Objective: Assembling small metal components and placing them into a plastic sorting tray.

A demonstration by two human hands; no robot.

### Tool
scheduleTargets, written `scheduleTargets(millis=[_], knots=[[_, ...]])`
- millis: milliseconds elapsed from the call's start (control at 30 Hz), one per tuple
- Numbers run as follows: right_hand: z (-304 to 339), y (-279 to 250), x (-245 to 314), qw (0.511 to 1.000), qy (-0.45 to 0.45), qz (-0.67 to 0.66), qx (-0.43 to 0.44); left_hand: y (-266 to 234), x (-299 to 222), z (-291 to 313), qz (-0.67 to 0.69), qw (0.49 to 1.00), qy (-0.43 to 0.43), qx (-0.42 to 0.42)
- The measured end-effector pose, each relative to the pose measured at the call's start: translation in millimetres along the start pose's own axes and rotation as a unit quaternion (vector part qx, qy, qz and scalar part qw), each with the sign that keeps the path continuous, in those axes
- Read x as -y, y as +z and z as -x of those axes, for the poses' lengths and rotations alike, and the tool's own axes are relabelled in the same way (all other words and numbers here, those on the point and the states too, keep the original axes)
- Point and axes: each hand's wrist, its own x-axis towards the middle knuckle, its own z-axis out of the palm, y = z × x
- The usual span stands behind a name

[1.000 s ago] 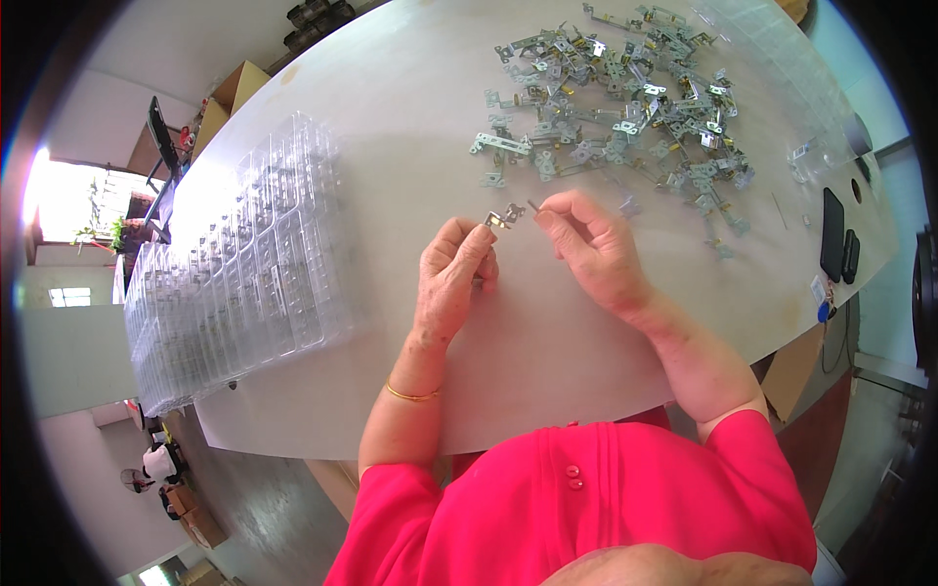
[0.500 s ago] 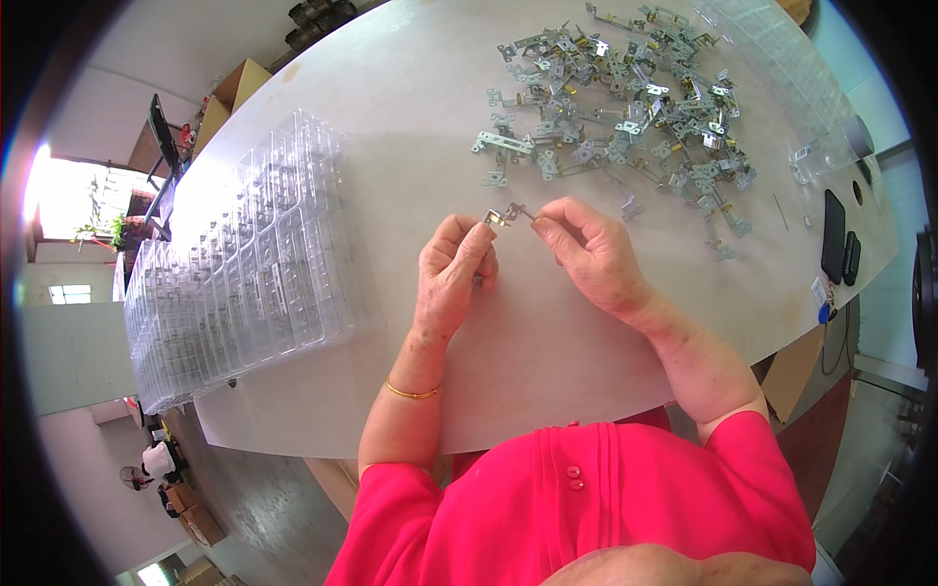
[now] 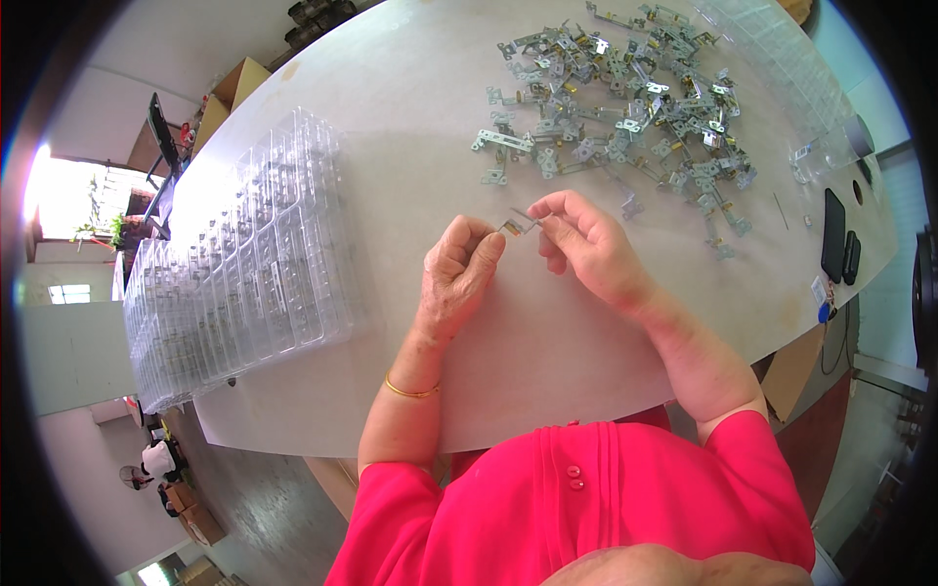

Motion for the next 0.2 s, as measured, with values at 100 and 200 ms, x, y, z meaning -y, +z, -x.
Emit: scheduleTargets(millis=[100, 200], knots=[[-3.6, -8.3, -1.9, 0.997, 0.022, -0.046, 0.054, -1.2, -2.0, 0.2, -0.021, 1.0, -0.008, 0.014], [-6.6, -15.4, -5.9, 0.987, 0.069, -0.101, 0.105, -3.9, 1.5, -0.8, -0.027, 0.998, 0.011, 0.053]])
